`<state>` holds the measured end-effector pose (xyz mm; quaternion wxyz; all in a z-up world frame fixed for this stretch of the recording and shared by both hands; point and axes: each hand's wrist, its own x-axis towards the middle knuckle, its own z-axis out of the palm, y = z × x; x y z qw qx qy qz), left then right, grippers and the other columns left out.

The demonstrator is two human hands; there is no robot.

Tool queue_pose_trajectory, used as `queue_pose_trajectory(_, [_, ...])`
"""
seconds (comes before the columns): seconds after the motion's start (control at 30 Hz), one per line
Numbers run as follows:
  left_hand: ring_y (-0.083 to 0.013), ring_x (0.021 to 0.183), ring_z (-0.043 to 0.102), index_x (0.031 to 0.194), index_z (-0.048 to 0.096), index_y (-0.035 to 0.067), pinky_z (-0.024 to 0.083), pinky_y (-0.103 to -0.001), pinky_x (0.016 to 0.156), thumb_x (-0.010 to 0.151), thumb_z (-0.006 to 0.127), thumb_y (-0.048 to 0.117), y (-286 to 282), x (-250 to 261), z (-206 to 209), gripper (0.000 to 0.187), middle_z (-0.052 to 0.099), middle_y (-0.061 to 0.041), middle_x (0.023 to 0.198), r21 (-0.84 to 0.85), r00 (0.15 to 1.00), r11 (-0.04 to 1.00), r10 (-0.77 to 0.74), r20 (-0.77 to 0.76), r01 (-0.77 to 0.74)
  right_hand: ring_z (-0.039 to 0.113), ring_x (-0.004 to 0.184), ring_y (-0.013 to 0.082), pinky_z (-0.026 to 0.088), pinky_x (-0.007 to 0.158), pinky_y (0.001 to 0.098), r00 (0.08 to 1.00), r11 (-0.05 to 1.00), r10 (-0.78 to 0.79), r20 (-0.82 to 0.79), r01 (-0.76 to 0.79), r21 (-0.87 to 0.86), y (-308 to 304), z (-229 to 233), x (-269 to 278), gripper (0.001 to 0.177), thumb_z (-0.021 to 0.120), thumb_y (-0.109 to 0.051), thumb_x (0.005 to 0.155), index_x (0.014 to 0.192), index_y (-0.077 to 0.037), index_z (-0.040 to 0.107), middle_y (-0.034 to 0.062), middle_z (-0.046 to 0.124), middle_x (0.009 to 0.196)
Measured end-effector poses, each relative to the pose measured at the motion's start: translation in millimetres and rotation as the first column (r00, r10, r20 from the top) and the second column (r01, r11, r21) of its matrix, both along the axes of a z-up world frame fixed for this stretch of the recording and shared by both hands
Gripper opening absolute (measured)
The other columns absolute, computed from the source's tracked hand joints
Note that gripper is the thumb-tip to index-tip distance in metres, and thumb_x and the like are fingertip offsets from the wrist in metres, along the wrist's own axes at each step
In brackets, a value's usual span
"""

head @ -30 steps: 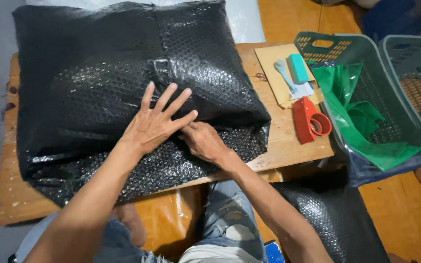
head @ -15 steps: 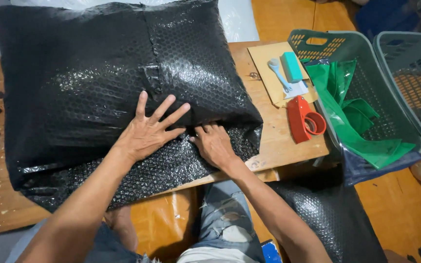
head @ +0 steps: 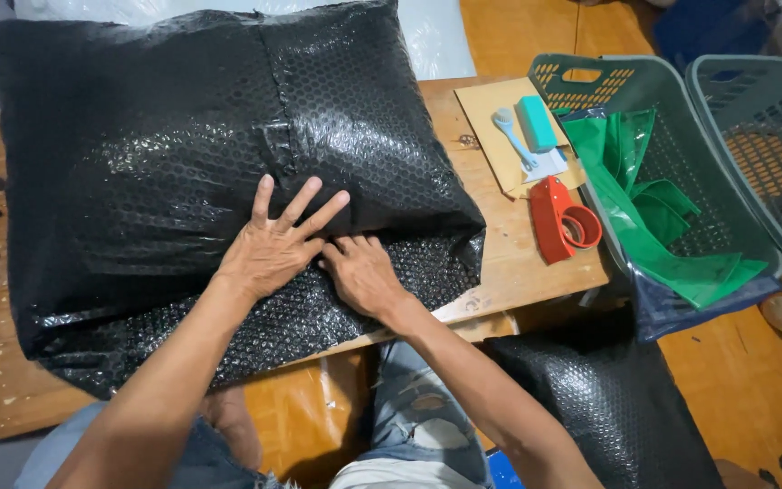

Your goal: The person seals a large black bubble mailer on a wooden table. They fold the edges, press the seams, and use a red handheld tape dispenser to apply tape to secure the package.

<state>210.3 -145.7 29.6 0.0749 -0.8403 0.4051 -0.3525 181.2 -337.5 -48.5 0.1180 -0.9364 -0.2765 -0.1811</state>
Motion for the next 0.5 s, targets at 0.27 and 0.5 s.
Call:
queue_pose_trajectory(0.27, [-0.029,0.157,0.028,0.085,0.064,0.02,0.012,-0.073,0.122,0.091,0.067,0.022,-1.5,-0.6,0.2,0.007,0.037,0.007,0.169,-0.051,0.998,0.998,-0.031,0.059,0.034,0.062,0.106,0.0325,0.048,0.091,0.0429,0.971,0.976,0.217,-0.101,-0.218,0.001,-21.1,54.7,-38.9,0.041,0.071,-0.036,0.09,0.12,-0.007,0.067,0.014,0.066,0.109])
queue_pose_trajectory(0.5, [-0.0305,0.155,0.033,0.084,0.064,0.019,0.016,-0.072,0.121,0.092,0.066,0.017,-2.1,-0.5,0.7,0.009,0.041,0.005,0.167,-0.088,0.994,0.994,-0.06,0.088,0.067,0.066,0.098,0.0342,0.053,0.083,0.0429,0.89,0.881,0.455,0.025,-0.454,0.135,-50.6,66.6,-82.3,0.025,0.07,-0.027,0.097,0.105,-0.005,0.067,0.0151,0.068,0.108])
